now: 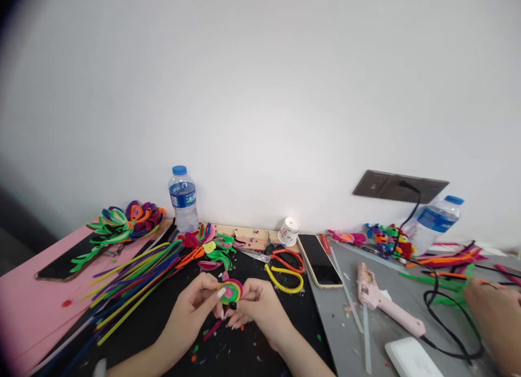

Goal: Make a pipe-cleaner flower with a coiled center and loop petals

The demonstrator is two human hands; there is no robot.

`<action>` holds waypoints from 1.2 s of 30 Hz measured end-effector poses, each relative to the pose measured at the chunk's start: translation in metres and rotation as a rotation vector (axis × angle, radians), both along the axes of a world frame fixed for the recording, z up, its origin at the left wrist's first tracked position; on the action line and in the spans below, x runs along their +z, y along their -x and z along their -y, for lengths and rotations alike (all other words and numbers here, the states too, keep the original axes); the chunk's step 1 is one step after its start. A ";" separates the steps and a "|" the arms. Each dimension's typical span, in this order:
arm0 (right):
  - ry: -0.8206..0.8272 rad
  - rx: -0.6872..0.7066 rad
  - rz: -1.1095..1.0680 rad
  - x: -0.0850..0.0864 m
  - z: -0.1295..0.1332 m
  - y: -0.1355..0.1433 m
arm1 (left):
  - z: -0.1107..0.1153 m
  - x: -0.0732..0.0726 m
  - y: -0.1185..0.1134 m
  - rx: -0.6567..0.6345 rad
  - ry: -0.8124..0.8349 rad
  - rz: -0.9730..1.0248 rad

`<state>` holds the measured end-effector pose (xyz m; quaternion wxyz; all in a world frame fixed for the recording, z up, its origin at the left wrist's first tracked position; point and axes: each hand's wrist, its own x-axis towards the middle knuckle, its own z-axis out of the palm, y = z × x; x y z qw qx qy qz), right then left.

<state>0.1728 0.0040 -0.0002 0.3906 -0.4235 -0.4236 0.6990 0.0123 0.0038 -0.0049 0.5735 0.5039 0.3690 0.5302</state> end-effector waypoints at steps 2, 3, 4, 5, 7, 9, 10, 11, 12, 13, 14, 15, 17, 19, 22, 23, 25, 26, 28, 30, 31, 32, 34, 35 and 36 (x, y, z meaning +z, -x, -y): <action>-0.006 0.001 -0.003 0.000 0.000 0.000 | 0.000 0.001 0.000 -0.003 0.002 0.001; -0.006 0.002 -0.001 0.000 0.000 0.000 | 0.001 0.002 0.000 -0.004 0.002 0.005; -0.005 0.002 0.001 0.000 0.000 0.000 | 0.001 0.002 0.000 -0.003 0.003 0.006; -0.002 0.001 0.002 0.000 0.000 0.000 | 0.001 0.002 0.000 -0.004 0.003 0.008; 0.002 -0.001 0.003 0.001 0.000 0.001 | 0.002 0.002 0.000 -0.006 -0.001 0.004; 0.005 -0.003 0.009 0.002 0.000 0.002 | 0.002 0.002 0.000 -0.014 -0.009 0.003; 0.004 -0.005 0.016 0.003 0.000 0.002 | 0.002 0.002 0.000 -0.014 -0.010 -0.002; 0.003 -0.006 0.023 0.004 0.001 0.003 | 0.002 0.002 0.000 0.001 -0.006 -0.007; 0.002 -0.008 0.029 0.004 0.001 0.003 | 0.001 0.002 0.000 0.001 -0.003 -0.012; 0.002 -0.009 0.032 0.005 0.000 0.003 | 0.001 0.002 0.001 -0.006 0.004 -0.016; 0.001 -0.008 0.032 0.005 0.000 0.003 | 0.001 0.002 0.001 0.000 0.006 -0.021; 0.000 -0.002 0.027 0.005 0.000 0.002 | 0.000 0.002 0.001 0.004 0.011 -0.024; 0.000 0.020 0.018 0.005 0.000 0.001 | -0.001 0.002 0.001 0.014 0.021 -0.027; 0.001 0.052 0.021 0.004 0.000 0.000 | -0.001 0.001 0.001 0.018 0.031 -0.024; -0.006 0.076 0.046 0.001 0.001 0.000 | -0.002 0.000 0.001 0.016 0.039 -0.018; -0.010 0.077 0.053 0.001 0.001 0.000 | -0.002 0.001 0.001 0.017 0.043 -0.019; -0.016 0.079 0.066 0.000 0.002 0.001 | -0.002 0.001 0.001 0.017 0.057 -0.025; -0.017 0.079 0.073 0.000 0.002 0.002 | -0.002 0.002 0.001 0.019 0.064 -0.026; -0.021 0.074 0.086 0.001 0.003 0.002 | -0.001 0.003 0.001 0.022 0.072 -0.020; -0.028 0.071 0.092 0.001 0.003 0.003 | -0.001 0.005 0.001 0.024 0.074 -0.007; -0.032 0.071 0.092 0.001 0.003 0.002 | -0.001 0.005 0.001 0.023 0.075 -0.001; -0.037 0.074 0.091 0.001 0.002 0.002 | -0.002 0.005 0.001 0.021 0.078 0.001; -0.043 0.080 0.089 0.001 0.002 0.002 | -0.002 0.006 0.001 0.019 0.080 -0.001; -0.044 0.081 0.089 0.001 0.001 0.002 | -0.003 0.005 0.001 0.020 0.078 -0.004; -0.045 0.081 0.091 0.001 0.001 0.002 | -0.003 0.005 0.001 0.020 0.075 -0.008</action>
